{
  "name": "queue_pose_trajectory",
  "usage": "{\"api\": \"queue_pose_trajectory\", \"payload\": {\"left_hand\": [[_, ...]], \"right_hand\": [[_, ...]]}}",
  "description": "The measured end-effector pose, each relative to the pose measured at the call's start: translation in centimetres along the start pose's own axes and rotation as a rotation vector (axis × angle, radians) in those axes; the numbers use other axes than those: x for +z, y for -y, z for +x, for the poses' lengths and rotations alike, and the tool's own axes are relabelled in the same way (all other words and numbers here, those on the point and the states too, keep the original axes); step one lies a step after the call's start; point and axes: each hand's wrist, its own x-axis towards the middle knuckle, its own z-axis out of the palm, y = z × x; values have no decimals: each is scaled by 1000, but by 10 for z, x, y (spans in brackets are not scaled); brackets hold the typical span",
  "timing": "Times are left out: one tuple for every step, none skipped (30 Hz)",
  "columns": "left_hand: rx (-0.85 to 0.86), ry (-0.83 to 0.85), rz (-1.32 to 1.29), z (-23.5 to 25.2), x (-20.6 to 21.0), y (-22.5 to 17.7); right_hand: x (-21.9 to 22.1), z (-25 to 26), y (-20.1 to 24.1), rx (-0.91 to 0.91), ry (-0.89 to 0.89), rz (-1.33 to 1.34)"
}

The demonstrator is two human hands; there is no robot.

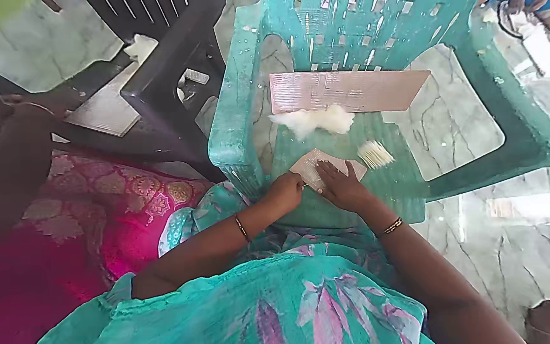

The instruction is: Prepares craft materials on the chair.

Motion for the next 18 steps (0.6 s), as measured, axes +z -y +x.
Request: {"api": "queue_pose_trajectory", "payload": {"left_hand": [[9,-3,6,-1,1,1],[18,-8,11,-2,2,1],[29,-17,19,-4,5,1],[39,-10,22,-6,6,1],[46,2,23,-7,8,0],[58,14,21,-9,10,-2],[68,31,22,-10,12,-4],[77,48,23,-12,14,-7],[82,63,25,-13,15,-9],[89,73,32,-15,17,-10],[100,81,40,-16,18,-11],[108,92,45,-17,18,-11],[110,112,49,-19,17,-12],[111,121,56,-21,17,-13],[118,118,62,-24,17,-13],[131,108,71,-28,17,-15],[154,84,86,-31,18,-15],[174,73,101,-35,19,-17]], "right_hand": [[0,-3,1,3,18,2],[1,-9,2,-7,18,-1],[1,-18,4,-16,25,4],[1,-28,7,-23,36,12],[0,-39,9,-19,64,14],[-2,-49,12,-6,102,12],[-2,-59,14,2,128,8],[-1,-68,16,4,139,4],[0,-77,17,-6,126,0],[2,-86,17,-25,84,1],[5,-93,16,-53,-7,11],[9,-100,15,-79,-134,19],[14,-105,15,-94,-263,35],[18,-108,16,-88,-364,57],[21,-110,17,-68,-434,74],[23,-111,18,-41,-477,83],[24,-111,20,-14,-503,83],[24,-110,21,6,-522,76]]}}
